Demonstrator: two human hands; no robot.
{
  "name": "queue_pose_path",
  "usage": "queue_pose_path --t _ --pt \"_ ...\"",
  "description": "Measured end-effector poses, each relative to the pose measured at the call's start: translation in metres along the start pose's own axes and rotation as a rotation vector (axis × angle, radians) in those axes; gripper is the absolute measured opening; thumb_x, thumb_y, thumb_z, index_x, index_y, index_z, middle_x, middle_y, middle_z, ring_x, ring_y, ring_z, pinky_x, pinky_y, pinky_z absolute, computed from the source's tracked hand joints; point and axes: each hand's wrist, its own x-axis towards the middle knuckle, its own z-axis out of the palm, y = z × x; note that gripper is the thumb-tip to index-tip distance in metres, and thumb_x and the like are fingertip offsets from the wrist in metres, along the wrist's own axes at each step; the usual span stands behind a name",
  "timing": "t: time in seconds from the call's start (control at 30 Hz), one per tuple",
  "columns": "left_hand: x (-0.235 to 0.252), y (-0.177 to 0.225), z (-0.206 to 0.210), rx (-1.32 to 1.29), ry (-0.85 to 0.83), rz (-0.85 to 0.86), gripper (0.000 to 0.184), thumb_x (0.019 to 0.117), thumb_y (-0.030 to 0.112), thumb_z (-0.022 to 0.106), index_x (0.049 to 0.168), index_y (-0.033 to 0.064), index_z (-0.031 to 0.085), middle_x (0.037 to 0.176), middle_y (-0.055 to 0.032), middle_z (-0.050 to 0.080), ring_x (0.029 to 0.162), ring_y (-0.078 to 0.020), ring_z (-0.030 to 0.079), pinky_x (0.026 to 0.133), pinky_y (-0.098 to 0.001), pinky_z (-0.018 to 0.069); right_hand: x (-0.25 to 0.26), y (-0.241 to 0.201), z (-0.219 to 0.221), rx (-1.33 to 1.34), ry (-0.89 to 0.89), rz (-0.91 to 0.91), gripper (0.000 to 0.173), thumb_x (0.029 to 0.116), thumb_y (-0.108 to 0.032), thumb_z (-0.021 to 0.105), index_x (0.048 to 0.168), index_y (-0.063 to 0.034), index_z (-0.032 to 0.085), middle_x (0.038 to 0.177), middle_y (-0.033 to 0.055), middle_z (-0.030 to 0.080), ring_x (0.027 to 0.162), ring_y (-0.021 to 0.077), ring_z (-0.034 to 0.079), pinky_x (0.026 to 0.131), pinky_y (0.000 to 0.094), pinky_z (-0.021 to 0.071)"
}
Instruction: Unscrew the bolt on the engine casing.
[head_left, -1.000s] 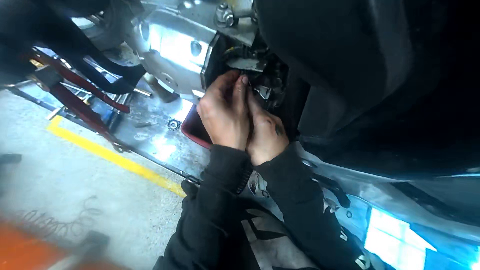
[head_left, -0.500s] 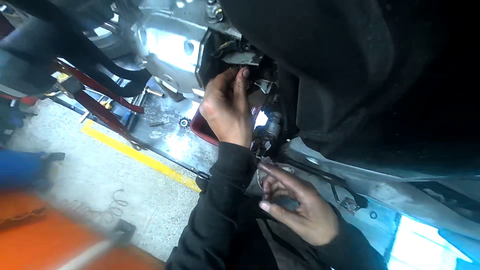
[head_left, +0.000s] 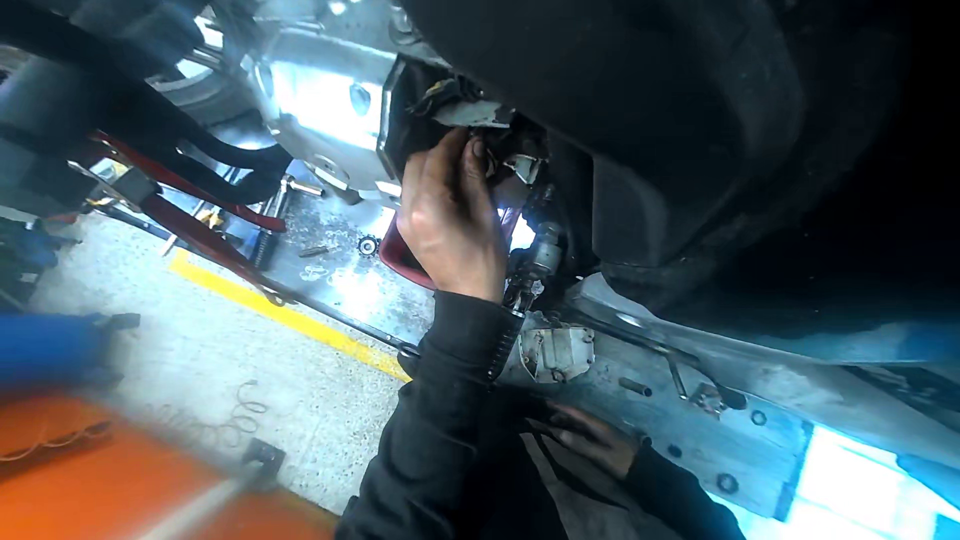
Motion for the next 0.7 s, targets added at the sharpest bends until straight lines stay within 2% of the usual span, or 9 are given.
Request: queue_pose_path --t 0.17,0.27,0.37,0.4,0.43,0.47,0.57,0.63,0.7 --pt "0.000 0.002 0.000 0.038 0.017 -0.027 0.015 0.0917 0.016 0.077 0.100 0.0044 0.078 0.086 -0.0043 0.071 0.076 -0.0075 0.067 0.070 -0.0231 0.0559 0.006 0.033 -0.003 0.124 0.070 -0.077 0.070 0.0953 -0.051 0.061 0.146 -0.0034 0.052 0.136 0.0125 0.064 0.123 0.0178 0.063 0.107 0.0361 0.0497" --pt "0.000 0.003 0.000 0.045 0.015 0.012 0.014 0.0921 0.013 0.076 0.100 0.0022 0.077 0.088 -0.0067 0.068 0.078 -0.0092 0.064 0.071 -0.0213 0.0534 0.005 0.043 -0.005 0.127 0.098 -0.033 0.064 0.0965 -0.042 0.061 0.147 -0.0050 0.052 0.137 0.0121 0.063 0.124 0.0160 0.062 0.108 0.0343 0.0486" --pt "-0.001 0.003 0.000 0.040 -0.003 0.028 0.014 0.0929 0.009 0.073 0.103 0.0010 0.076 0.092 -0.0087 0.068 0.083 -0.0109 0.066 0.074 -0.0219 0.0552 -0.005 0.049 -0.005 0.100 0.103 -0.109 0.058 0.1015 -0.030 0.054 0.145 0.0084 0.048 0.138 0.0240 0.060 0.124 0.0233 0.062 0.104 0.0322 0.0518" --pt "-0.001 0.002 0.000 0.043 -0.010 0.026 0.015 0.0939 0.009 0.072 0.105 0.0008 0.076 0.093 -0.0092 0.068 0.085 -0.0119 0.066 0.076 -0.0225 0.0554 -0.015 0.024 -0.005 0.096 0.117 -0.027 0.050 0.1031 -0.017 0.051 0.143 0.0123 0.048 0.138 0.0272 0.058 0.125 0.0256 0.062 0.103 0.0314 0.0517" --pt "-0.002 0.001 0.000 0.050 -0.015 0.021 0.016 0.0949 0.009 0.071 0.107 0.0006 0.075 0.095 -0.0097 0.069 0.088 -0.0130 0.067 0.078 -0.0229 0.0555 -0.022 -0.029 -0.006 0.205 0.139 0.299 0.043 0.1057 -0.005 0.049 0.147 0.0052 0.047 0.146 0.0194 0.055 0.132 0.0213 0.055 0.112 0.0330 0.0408" --pt "-0.002 0.001 0.000 0.055 -0.017 0.014 0.017 0.0954 0.009 0.069 0.109 0.0003 0.075 0.097 -0.0100 0.069 0.089 -0.0132 0.067 0.080 -0.0228 0.0553 -0.026 -0.028 -0.005 0.211 0.156 0.255 0.041 0.1049 -0.004 0.047 0.144 0.0072 0.049 0.143 0.0201 0.057 0.129 0.0200 0.056 0.111 0.0315 0.0407" --pt "-0.001 0.000 0.001 0.040 -0.010 -0.007 0.017 0.0950 0.008 0.069 0.108 0.0001 0.075 0.095 -0.0097 0.068 0.085 -0.0112 0.066 0.076 -0.0215 0.0550 -0.016 0.060 0.000 0.282 0.178 -0.081 0.041 0.1032 -0.011 0.047 0.138 0.0094 0.055 0.137 0.0191 0.063 0.125 0.0177 0.059 0.108 0.0286 0.0436" --pt "-0.002 0.000 0.002 0.036 0.015 -0.005 0.015 0.0936 0.008 0.071 0.106 0.0011 0.077 0.092 -0.0083 0.068 0.082 -0.0099 0.065 0.073 -0.0210 0.0541 0.011 0.158 0.005 0.303 0.189 -0.520 0.048 0.1065 -0.023 0.049 0.133 0.0160 0.056 0.130 0.0246 0.066 0.119 0.0201 0.066 0.099 0.0241 0.0527" --pt "-0.003 0.001 0.002 0.046 0.026 -0.001 0.015 0.0927 0.008 0.072 0.105 0.0015 0.078 0.090 -0.0078 0.069 0.081 -0.0095 0.065 0.072 -0.0203 0.0536 0.003 0.159 0.006 0.374 0.220 -0.106 0.044 0.1052 -0.030 0.051 0.137 -0.0016 0.060 0.132 0.0058 0.067 0.118 0.0092 0.063 0.105 0.0284 0.0481"
